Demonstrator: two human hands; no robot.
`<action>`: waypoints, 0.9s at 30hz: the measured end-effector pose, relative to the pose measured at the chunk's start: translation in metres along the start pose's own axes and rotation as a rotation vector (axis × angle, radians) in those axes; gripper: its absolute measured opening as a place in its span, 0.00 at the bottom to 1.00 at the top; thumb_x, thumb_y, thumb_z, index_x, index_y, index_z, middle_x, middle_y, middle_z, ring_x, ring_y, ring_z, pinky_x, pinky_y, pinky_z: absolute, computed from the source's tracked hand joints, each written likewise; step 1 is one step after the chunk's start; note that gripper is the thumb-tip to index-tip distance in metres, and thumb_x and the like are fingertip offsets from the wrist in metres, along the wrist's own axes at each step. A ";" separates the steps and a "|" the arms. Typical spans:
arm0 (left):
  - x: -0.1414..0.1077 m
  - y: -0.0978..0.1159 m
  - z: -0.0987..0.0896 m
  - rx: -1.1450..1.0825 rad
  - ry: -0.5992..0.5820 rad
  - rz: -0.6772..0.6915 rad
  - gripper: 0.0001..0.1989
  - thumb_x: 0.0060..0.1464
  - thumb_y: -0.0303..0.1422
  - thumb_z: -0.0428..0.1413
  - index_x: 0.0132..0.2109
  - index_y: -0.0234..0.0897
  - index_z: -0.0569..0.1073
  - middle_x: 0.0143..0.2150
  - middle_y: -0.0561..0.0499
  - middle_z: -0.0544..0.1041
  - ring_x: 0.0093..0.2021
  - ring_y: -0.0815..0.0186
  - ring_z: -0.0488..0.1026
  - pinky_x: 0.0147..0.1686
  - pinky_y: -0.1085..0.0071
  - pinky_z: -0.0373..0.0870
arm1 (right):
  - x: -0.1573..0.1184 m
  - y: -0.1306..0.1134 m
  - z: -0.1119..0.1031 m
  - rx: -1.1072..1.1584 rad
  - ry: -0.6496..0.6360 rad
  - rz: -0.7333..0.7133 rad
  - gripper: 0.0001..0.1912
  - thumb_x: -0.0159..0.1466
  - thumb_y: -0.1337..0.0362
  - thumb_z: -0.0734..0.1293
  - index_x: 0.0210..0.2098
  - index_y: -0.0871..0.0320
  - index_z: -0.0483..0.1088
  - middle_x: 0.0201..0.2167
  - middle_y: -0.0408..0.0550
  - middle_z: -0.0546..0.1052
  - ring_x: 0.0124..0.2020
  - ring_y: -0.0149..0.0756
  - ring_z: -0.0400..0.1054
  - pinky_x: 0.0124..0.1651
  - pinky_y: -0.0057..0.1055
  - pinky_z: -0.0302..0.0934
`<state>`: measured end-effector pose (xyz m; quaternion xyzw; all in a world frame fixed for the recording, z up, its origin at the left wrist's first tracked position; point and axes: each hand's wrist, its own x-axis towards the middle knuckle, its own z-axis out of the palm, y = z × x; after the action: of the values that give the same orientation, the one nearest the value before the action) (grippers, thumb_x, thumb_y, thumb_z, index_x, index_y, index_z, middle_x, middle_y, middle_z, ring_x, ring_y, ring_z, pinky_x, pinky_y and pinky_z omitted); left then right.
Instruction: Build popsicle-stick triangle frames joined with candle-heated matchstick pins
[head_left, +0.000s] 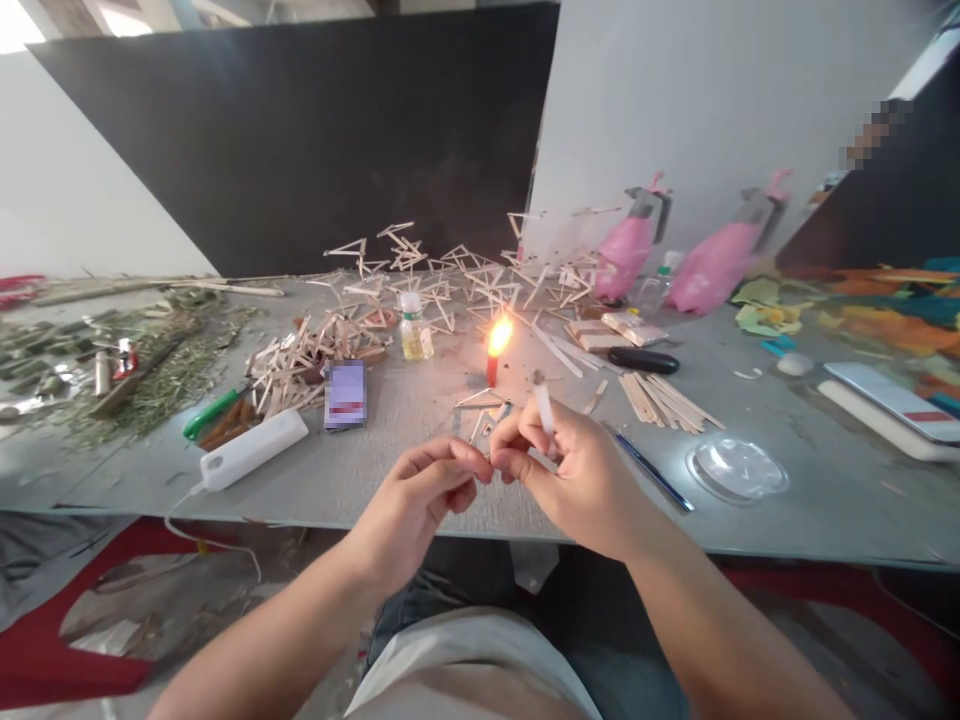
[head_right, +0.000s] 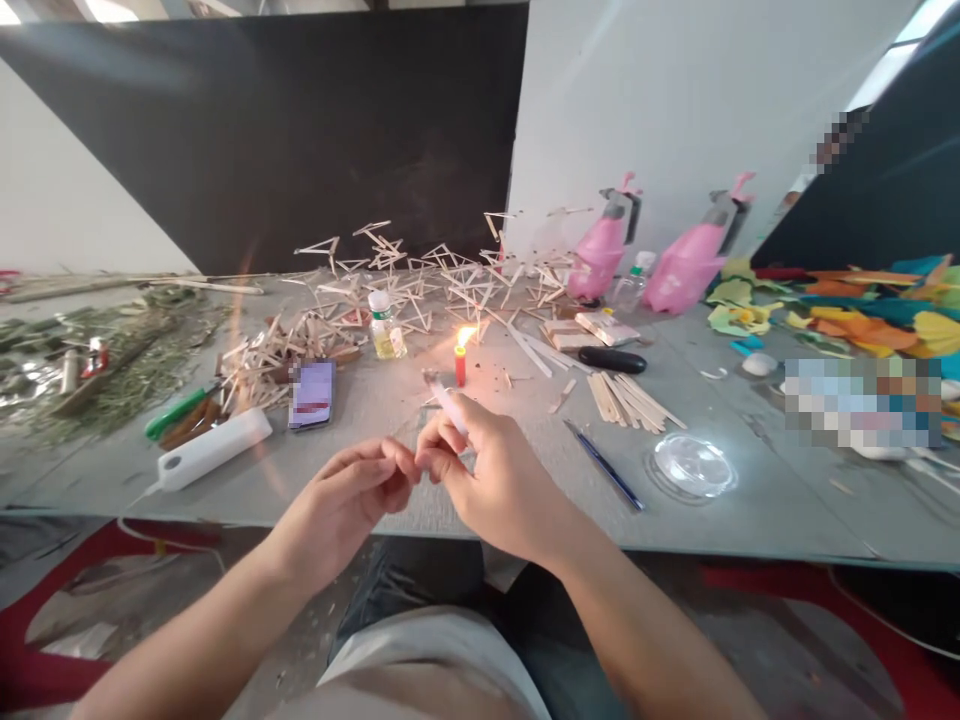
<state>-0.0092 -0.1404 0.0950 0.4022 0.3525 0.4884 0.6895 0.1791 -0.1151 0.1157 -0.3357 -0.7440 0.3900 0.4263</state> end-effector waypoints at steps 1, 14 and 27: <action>0.003 0.003 -0.005 0.068 -0.026 -0.005 0.13 0.52 0.41 0.68 0.31 0.34 0.80 0.29 0.50 0.74 0.26 0.73 0.60 0.28 0.73 0.53 | 0.003 -0.001 -0.004 -0.062 -0.057 0.004 0.19 0.69 0.68 0.66 0.31 0.52 0.49 0.32 0.40 0.76 0.32 0.32 0.69 0.39 0.34 0.64; 0.062 0.049 -0.041 0.342 -0.253 -0.151 0.11 0.51 0.40 0.68 0.34 0.35 0.85 0.28 0.45 0.78 0.22 0.72 0.56 0.23 0.71 0.47 | 0.065 0.003 -0.035 -0.286 -0.341 -0.030 0.17 0.68 0.68 0.66 0.30 0.52 0.51 0.33 0.39 0.76 0.32 0.31 0.67 0.38 0.33 0.60; 0.093 0.050 -0.053 0.546 -0.242 -0.060 0.06 0.48 0.33 0.68 0.25 0.40 0.84 0.24 0.47 0.79 0.24 0.66 0.70 0.23 0.72 0.61 | 0.090 0.021 -0.030 -0.500 -0.465 -0.012 0.13 0.69 0.67 0.63 0.31 0.53 0.55 0.25 0.38 0.71 0.25 0.29 0.61 0.30 0.32 0.49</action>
<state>-0.0500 -0.0307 0.1082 0.6174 0.3979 0.3034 0.6070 0.1720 -0.0216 0.1411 -0.3276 -0.8959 0.2590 0.1517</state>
